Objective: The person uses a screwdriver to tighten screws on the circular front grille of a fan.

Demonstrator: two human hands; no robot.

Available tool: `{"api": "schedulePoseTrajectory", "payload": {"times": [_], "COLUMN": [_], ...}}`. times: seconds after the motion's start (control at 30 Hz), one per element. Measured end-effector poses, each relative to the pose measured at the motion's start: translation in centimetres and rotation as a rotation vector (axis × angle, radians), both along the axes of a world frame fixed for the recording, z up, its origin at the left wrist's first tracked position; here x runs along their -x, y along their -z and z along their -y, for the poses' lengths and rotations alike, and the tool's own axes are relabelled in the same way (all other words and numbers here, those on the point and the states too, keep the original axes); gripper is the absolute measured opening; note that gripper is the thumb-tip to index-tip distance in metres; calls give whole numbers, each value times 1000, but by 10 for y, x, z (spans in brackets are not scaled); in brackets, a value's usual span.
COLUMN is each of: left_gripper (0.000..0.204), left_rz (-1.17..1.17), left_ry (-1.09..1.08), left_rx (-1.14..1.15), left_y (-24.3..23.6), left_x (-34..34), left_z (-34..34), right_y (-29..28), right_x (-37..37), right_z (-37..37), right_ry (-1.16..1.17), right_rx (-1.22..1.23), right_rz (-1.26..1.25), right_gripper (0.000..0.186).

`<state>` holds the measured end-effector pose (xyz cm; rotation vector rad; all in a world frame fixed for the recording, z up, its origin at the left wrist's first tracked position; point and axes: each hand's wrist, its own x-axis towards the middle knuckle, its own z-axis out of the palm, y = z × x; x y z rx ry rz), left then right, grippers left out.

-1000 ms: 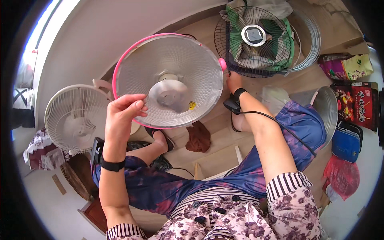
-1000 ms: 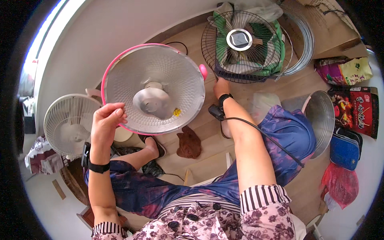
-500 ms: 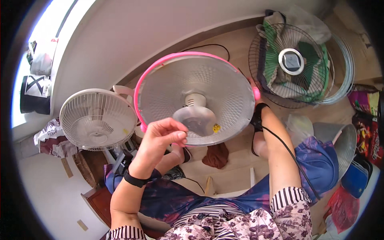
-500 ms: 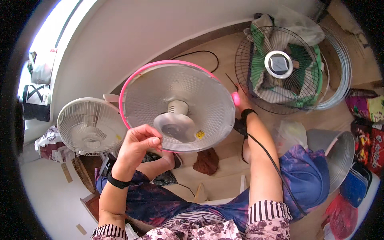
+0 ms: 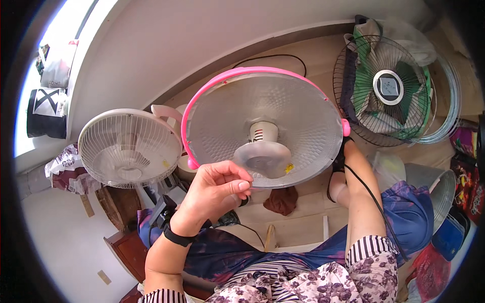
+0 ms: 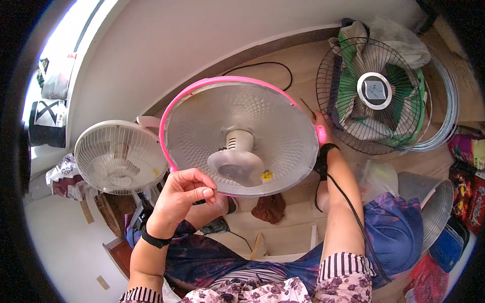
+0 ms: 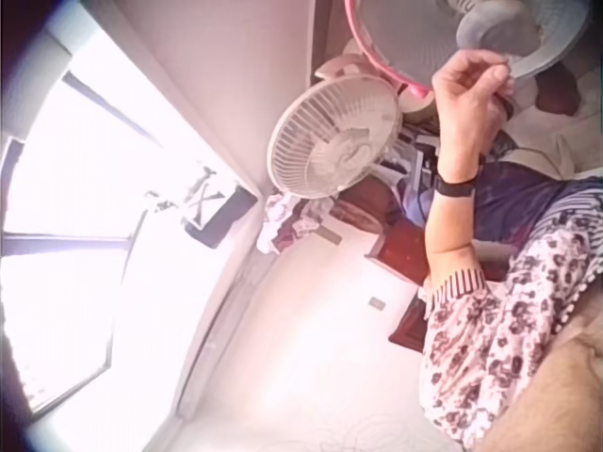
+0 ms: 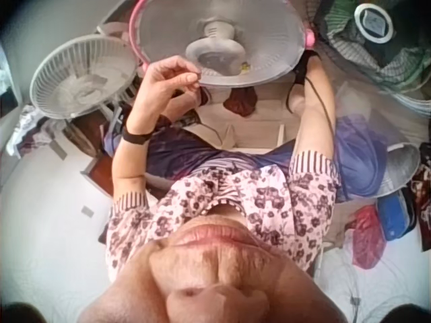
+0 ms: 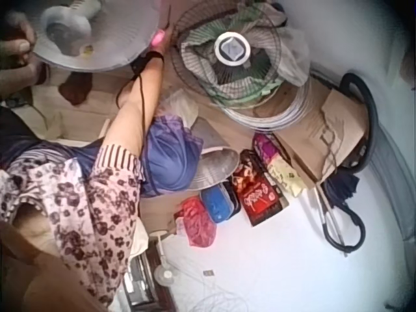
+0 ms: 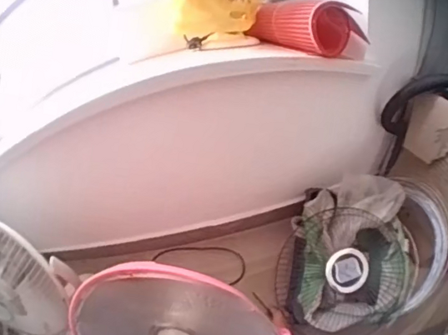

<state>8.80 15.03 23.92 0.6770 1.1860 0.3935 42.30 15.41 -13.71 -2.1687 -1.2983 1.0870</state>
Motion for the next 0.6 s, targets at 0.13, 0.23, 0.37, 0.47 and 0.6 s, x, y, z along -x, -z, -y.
{"api": "schedulePoseTrajectory", "payload": {"times": [0.13, 0.23, 0.37, 0.47, 0.6], "left_gripper": [10, 7, 8, 11, 13], "left_rz": [-60, -120, -94, -98, -56], "left_ry": [74, 58, 30, -14, 26], "left_rx": [-21, -117, -132, -150, -151], "left_y": [4, 2, 3, -1, -3], "left_x": [-8, -2, -1, -7, -18], "left_z": [-4, -2, 1, 2, -2], "right_y": [9, 26, 43, 29, 15], "right_x": [-20, -15, -8, 11, 6], "right_z": [8, 5, -1, -4, -2], "right_ry": [-15, 131, 371, 369, 334], "right_rx": [16, 6, -86, -80, 59], "right_rz": [-12, -150, -82, -50, -3], "right_gripper": [40, 36, 36, 41, 39]}}
